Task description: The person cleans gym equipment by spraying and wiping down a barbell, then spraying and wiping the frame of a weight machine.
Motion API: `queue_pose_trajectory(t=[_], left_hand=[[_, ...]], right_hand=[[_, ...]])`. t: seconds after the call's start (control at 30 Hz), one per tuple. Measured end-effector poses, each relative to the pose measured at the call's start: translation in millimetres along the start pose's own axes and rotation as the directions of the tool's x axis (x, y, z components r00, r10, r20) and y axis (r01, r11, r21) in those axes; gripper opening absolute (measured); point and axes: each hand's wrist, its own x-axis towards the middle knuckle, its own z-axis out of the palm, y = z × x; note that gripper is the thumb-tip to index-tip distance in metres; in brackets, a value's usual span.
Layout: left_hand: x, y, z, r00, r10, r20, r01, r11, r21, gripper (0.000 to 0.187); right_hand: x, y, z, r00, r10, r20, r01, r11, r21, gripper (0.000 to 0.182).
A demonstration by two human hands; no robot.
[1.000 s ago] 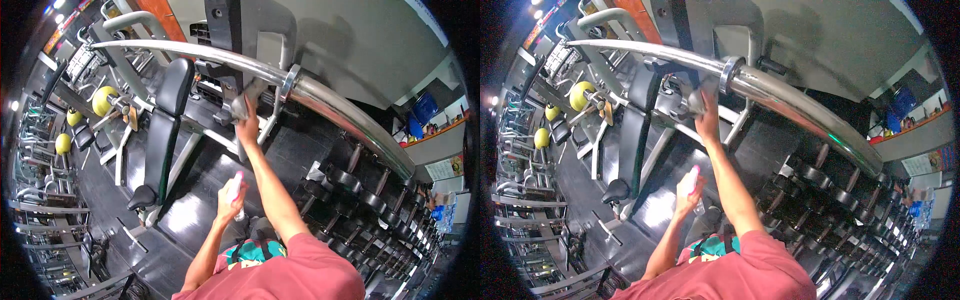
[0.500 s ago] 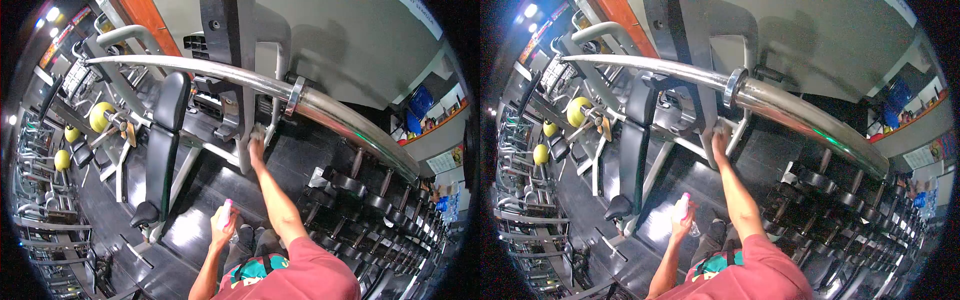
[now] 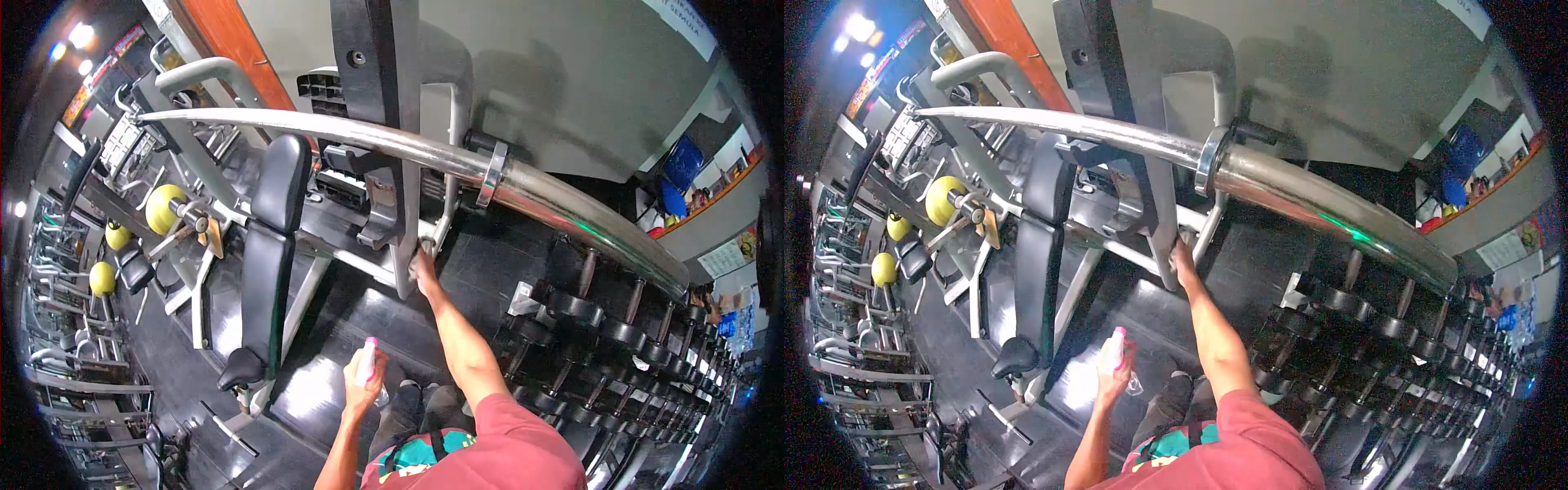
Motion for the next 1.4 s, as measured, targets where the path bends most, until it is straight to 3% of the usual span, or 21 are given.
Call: queue_pose_trajectory(t=[0.07,0.27,0.33,0.4,0.47,0.5,0.53,0.63,0.67,0.77,0.8,0.83,0.87,0.97,1.03,1.1,1.17,1.2,1.3,1.33,1.4], left_hand=[[3.6,7.2,-3.4,0.998,-0.052,-0.026,0.053,0.998,0.026,0.005],[3.9,-4.5,-6.7,0.999,-0.031,0.031,0.03,0.999,0.015,0.006],[6.6,-2.2,-7.4,0.999,-0.006,0.054,0.003,0.998,0.055,0.006],[6.1,4.7,-9.5,0.996,-0.067,0.064,0.068,0.998,0.0,0.008],[5.3,-0.9,-12.3,0.996,-0.07,0.059,0.071,0.997,-0.017,0.008],[6.9,-4.3,-12.6,0.996,-0.067,0.054,0.069,0.997,-0.037,0.009],[7.8,-7.2,-13.2,0.996,-0.066,0.056,0.069,0.997,-0.037,0.009],[5.3,-14.0,-18.3,0.996,-0.063,0.06,0.059,0.996,0.065,0.01],[4.4,-14.9,-20.7,0.999,-0.022,0.05,0.017,0.995,0.095,0.011],[9.1,-21.5,-27.6,0.998,0.061,0.034,-0.065,0.987,0.147,0.014],[9.5,-23.2,-29.1,0.996,0.087,0.029,-0.091,0.983,0.16,0.015],[13.9,-19.6,-30.0,0.949,0.315,0.005,-0.302,0.906,0.296,0.017],[14.1,-21.2,-32.7,0.948,0.318,0.01,-0.306,0.903,0.3,0.017],[12.3,-28.9,-37.5,0.989,0.145,0.042,-0.151,0.969,0.194,0.016],[13.2,-32.0,-36.5,0.997,0.052,0.05,-0.056,0.994,0.089,0.014],[14.2,-33.6,-34.8,0.998,0.035,0.061,-0.04,0.995,0.088,0.014],[15.2,-30.8,-33.1,0.997,0.016,0.071,-0.023,0.996,0.09,0.013],[15.1,-27.8,-30.9,0.998,0.011,0.065,-0.015,0.998,0.063,0.013],[18.8,-24.8,-26.9,0.997,0.042,0.066,-0.045,0.998,0.048,0.013],[19.7,-25.0,-26.4,0.995,0.074,0.069,-0.079,0.995,0.063,0.013],[20.2,-30.5,-27.2,0.997,0.046,0.067,-0.048,0.998,0.036,0.012]], right_hand=[[-14.1,-12.4,2.8,0.984,0.007,-0.179,0.012,0.995,0.1,0.046],[46.3,-198.1,32.5,0.926,-0.238,0.293,0.112,0.915,0.388,0.044],[14.5,-279.0,65.7,0.758,-0.621,0.2,0.586,0.783,0.209,0.048],[-15.8,-325.9,81.8,0.623,-0.726,0.292,0.715,0.68,0.166,0.049],[-22.4,-331.5,82.0,0.68,-0.69,0.25,0.69,0.717,0.103,0.054],[-41.2,-312.6,79.2,0.758,-0.596,0.267,0.492,0.79,0.367,0.061],[-40.6,-291.7,70.6,0.788,-0.546,0.282,0.431,0.818,0.38,0.061],[-22.6,-189.6,29.1,0.896,-0.351,0.272,0.315,0.934,0.168,0.062],[-7.8,-138.7,17.3,0.796,-0.58,0.174,0.603,0.786,-0.136,0.061],[-14.0,-27.5,-21.9,0.982,-0.183,0.044,0.185,0.982,-0.044,0.046],[-15.9,-5.6,-23.2,0.994,-0.112,-0.003,0.112,0.994,0.018,0.042],[-18.1,16.0,-24.4,0.998,-0.04,-0.05,0.044,0.995,0.087,0.04],[-29.9,22.2,-14.9,0.998,0.024,-0.061,-0.014,0.987,0.162,0.039],[-23.5,34.8,9.2,0.893,-0.376,-0.249,0.36,0.927,-0.109,0.044],[-86.6,-35.2,51.8,0.865,-0.426,-0.264,0.397,0.904,-0.155,0.046],[-98.3,-51.2,66.5,0.797,-0.586,-0.147,0.457,0.744,-0.487,0.043],[-107.3,-65.1,86.3,0.514,-0.855,-0.071,0.659,0.447,-0.605,0.048],[-107.2,-55.1,83.6,0.517,-0.853,-0.074,0.655,0.449,-0.607,0.048],[-110.1,-13.4,70.3,0.518,-0.841,0.158,0.563,0.196,-0.803,0.054],[-112.9,4.3,67.7,0.65,-0.746,0.144,0.482,0.259,-0.837,0.059],[-128.1,23.0,67.5,0.698,-0.715,0.038,0.482,0.431,-0.763,0.048]])
